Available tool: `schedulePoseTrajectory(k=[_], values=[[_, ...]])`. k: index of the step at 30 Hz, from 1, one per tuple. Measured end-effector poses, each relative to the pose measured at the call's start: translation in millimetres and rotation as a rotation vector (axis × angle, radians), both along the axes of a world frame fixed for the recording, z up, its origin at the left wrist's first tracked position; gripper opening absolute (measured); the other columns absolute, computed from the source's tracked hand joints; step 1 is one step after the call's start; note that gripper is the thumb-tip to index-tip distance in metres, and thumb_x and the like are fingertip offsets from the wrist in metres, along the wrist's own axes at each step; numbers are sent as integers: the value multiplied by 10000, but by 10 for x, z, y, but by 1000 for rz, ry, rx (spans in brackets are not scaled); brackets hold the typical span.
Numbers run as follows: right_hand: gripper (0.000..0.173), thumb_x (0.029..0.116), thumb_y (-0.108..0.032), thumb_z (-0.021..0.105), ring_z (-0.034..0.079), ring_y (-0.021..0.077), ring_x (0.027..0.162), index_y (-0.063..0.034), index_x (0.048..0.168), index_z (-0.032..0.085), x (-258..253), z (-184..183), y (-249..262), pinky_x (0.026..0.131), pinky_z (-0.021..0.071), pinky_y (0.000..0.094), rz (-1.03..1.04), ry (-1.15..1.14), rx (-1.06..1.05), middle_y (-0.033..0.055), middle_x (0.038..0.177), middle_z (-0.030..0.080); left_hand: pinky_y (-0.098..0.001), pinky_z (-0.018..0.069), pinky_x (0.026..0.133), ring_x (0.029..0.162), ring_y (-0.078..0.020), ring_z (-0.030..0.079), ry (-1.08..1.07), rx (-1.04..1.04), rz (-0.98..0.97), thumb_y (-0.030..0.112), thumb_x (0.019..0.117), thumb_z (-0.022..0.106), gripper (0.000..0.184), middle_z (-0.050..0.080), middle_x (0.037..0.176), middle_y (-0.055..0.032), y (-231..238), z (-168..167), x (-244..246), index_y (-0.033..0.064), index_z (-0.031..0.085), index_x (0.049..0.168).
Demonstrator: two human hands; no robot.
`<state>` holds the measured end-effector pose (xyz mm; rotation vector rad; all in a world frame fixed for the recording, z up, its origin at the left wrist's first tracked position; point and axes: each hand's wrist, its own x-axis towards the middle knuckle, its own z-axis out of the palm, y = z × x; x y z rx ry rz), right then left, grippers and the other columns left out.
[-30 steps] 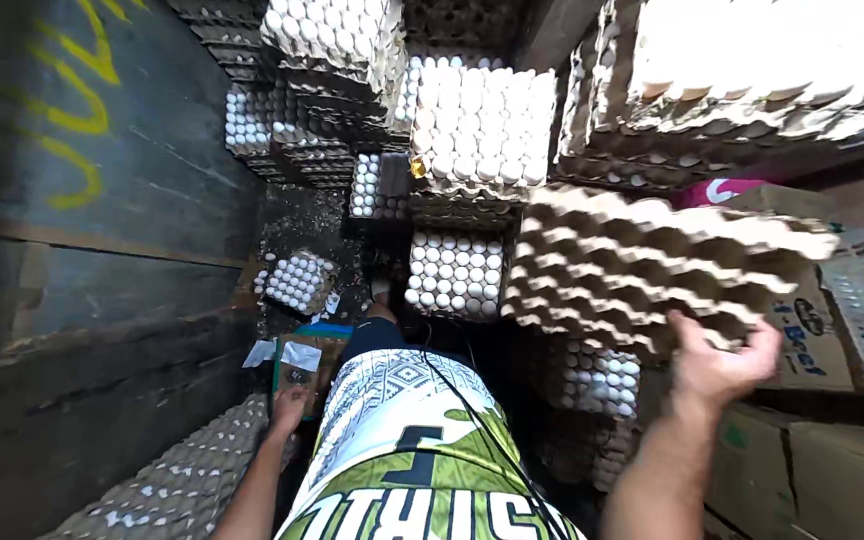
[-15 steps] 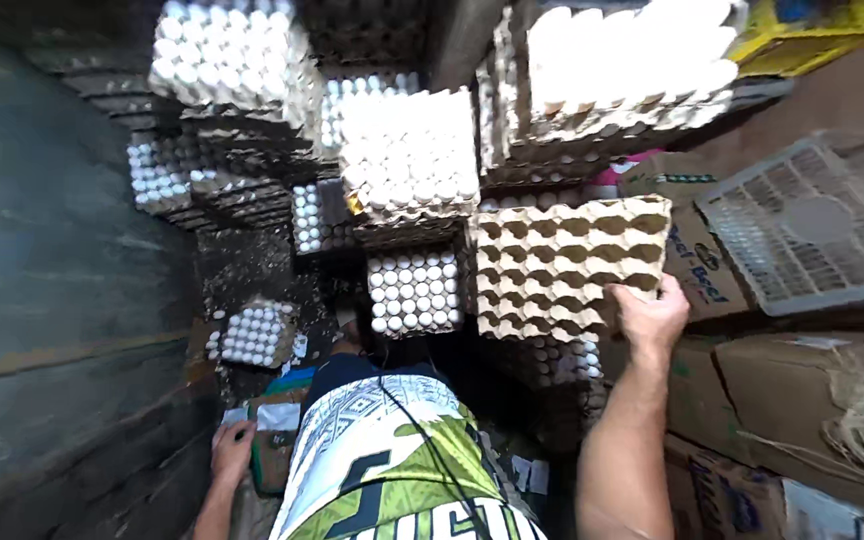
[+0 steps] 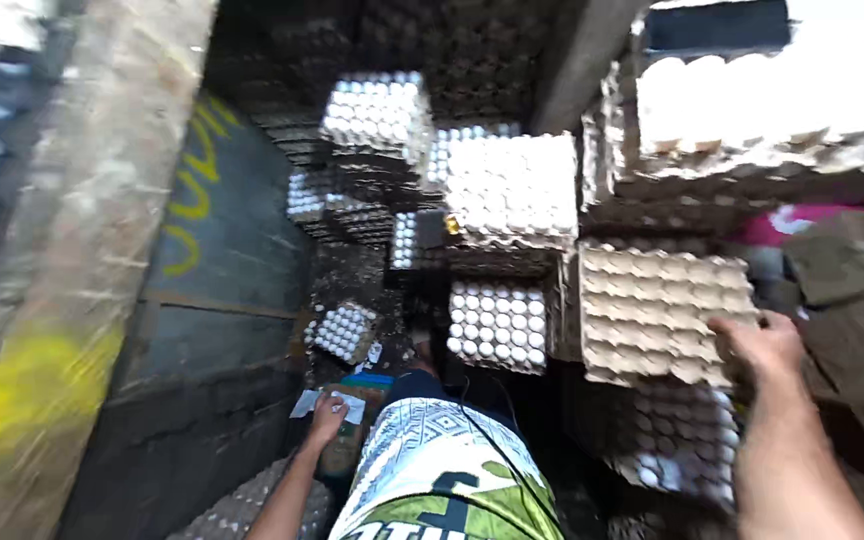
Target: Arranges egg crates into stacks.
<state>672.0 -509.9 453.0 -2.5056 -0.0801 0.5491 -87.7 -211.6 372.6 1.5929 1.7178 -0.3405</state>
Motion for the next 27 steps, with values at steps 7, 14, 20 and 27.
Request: schedulePoseTrajectory(k=[7,14,20,27], values=[[823,898,-443,730,503,402,1358,17,1505,418,-83,236,-119,1141,407,516,34,-318,78,299,1465,496,-514,416,1147,1446,-374,408,10,53,49,294,961,696,334,353,1594,-245,-231,-77,-151,65,713,1203],[679,953,-458,664,565,303,1303,15,1421,529,-829,475,-147,1116,455,388,132,-459,208,265,1408,557,-547,433,1121,1424,-401,421,198,-164,-28,384,942,700,415,303,1614,-248,125,-244,-360,74,708,1218],[414,993,-261,658,675,262,1133,55,1259,640,-1934,443,123,998,548,398,86,-371,302,244,1226,675,-544,433,1124,1417,-380,437,119,-57,-127,342,955,691,356,389,1570,-228,1203,-277,275,70,714,1185],[254,1003,-212,621,680,110,666,-2,1104,723,-2912,612,972,582,599,309,45,-198,354,87,912,735,-574,447,1096,1349,-404,503,147,-106,-275,331,955,676,387,437,1519,-266,2582,-539,907,40,704,1209]])
